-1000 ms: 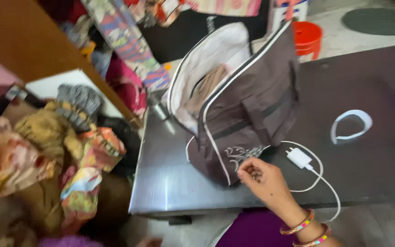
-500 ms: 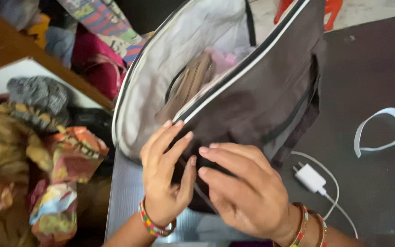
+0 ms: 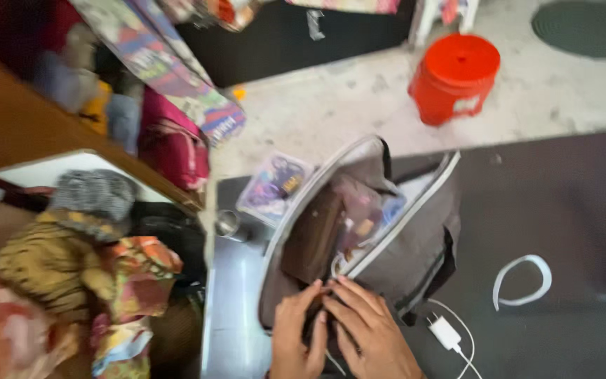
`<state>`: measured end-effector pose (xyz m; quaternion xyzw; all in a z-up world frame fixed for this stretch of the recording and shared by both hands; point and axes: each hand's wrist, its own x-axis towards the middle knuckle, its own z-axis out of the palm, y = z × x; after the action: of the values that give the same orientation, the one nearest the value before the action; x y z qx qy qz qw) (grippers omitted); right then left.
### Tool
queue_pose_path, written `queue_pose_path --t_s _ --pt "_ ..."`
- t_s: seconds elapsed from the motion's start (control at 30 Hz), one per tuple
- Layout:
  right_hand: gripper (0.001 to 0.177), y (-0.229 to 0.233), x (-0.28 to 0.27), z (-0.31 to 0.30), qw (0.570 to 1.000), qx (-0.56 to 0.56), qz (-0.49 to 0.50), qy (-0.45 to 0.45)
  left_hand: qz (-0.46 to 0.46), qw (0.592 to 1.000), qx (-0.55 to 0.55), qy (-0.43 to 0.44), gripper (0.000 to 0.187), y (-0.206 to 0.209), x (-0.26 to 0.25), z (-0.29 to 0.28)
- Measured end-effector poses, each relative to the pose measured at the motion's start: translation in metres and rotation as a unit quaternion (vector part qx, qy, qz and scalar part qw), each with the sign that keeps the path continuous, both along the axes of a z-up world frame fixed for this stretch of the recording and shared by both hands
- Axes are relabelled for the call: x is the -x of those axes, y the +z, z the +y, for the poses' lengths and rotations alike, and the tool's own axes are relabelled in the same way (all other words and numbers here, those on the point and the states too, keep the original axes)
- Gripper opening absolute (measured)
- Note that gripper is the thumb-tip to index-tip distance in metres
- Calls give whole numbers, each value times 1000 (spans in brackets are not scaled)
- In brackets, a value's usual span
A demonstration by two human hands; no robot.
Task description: The person retrieves a cylindrical container from a closet and places it into a brown backpack on a table. They then move to a bed, open a patterned bag, and take out a pink wallet and a phone charger. The charger is plugged into a wall socket, and the wallet and phone are placed into the backpack. Finally, the person picks up a white box from the bed and puts it into the backpack before zipping it closed.
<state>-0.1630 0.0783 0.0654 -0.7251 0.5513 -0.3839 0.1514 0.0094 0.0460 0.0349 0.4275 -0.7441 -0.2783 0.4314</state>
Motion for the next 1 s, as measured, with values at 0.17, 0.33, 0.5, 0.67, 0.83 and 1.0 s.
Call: queue_pose_path --t_s 0.17,0.33,0.5,0.67,0.83,1.0 --pt "65 24 4 -12 998 -55 28 3 -3 1000 -26 7 57 38 -17 4" --pt "78 49 15 -30 989 -69 102 86 10 995 -44 83 59 76 -37 13" --pt "73 102 -1 -54 979 -6 97 177 -3 989 -55 136 60 130 -36 26" --pt "71 163 -9 -52 958 -8 108 266 -16 965 -37 259 62 175 -11 62" --pt "70 187 -39 -32 900 21 109 422 4 905 -62 422 63 192 0 127" --pt "71 174 -84 11 816 1 123 565 26 818 -120 563 63 175 5 201"
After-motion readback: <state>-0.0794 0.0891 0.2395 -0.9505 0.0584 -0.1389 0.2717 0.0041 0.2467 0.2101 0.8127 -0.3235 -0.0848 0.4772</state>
